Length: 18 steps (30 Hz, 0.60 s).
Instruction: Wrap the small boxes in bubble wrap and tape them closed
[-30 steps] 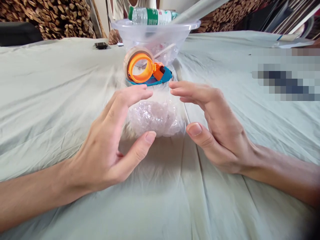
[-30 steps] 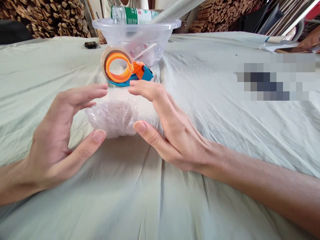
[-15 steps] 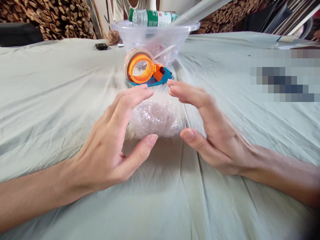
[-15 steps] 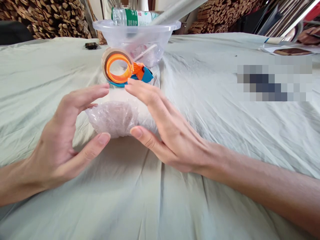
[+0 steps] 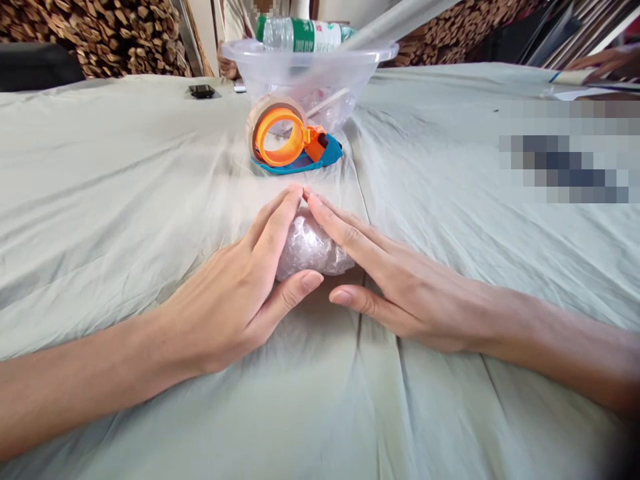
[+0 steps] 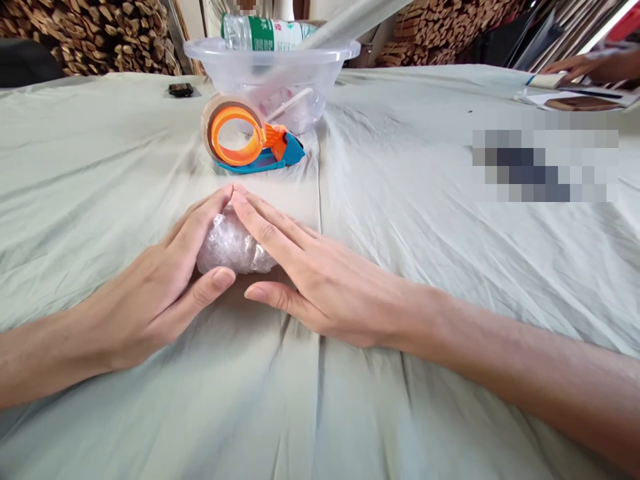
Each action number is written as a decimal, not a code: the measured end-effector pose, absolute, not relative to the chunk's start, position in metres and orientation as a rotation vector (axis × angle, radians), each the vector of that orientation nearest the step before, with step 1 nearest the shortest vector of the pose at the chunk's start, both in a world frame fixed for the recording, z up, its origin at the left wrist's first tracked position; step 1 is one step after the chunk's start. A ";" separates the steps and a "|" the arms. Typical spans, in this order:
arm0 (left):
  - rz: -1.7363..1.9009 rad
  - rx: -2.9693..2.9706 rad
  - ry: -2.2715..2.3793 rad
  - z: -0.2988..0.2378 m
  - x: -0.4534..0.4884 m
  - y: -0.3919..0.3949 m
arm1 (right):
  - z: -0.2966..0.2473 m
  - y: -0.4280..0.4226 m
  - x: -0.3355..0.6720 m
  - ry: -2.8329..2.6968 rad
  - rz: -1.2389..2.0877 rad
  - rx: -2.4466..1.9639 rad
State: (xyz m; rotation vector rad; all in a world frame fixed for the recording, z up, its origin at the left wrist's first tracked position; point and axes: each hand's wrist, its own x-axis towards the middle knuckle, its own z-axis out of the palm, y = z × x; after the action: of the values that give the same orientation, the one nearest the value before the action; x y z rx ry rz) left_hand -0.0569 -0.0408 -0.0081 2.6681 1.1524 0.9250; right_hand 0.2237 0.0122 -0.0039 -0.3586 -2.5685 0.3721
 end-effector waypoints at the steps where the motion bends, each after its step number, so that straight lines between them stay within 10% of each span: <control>1: 0.951 2.663 1.156 -0.008 -0.057 -0.041 | -0.004 0.012 0.224 -2.551 0.367 -0.367; 18: 1.258 2.657 0.890 0.003 -0.047 -0.050 | 0.004 0.002 0.214 -2.106 -0.026 -0.401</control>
State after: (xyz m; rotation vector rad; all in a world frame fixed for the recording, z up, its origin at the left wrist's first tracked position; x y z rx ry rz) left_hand -0.0468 -0.0499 0.0025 2.6571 0.8896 1.2578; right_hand 0.2139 0.0017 0.0038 -0.4011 -2.1055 -0.0264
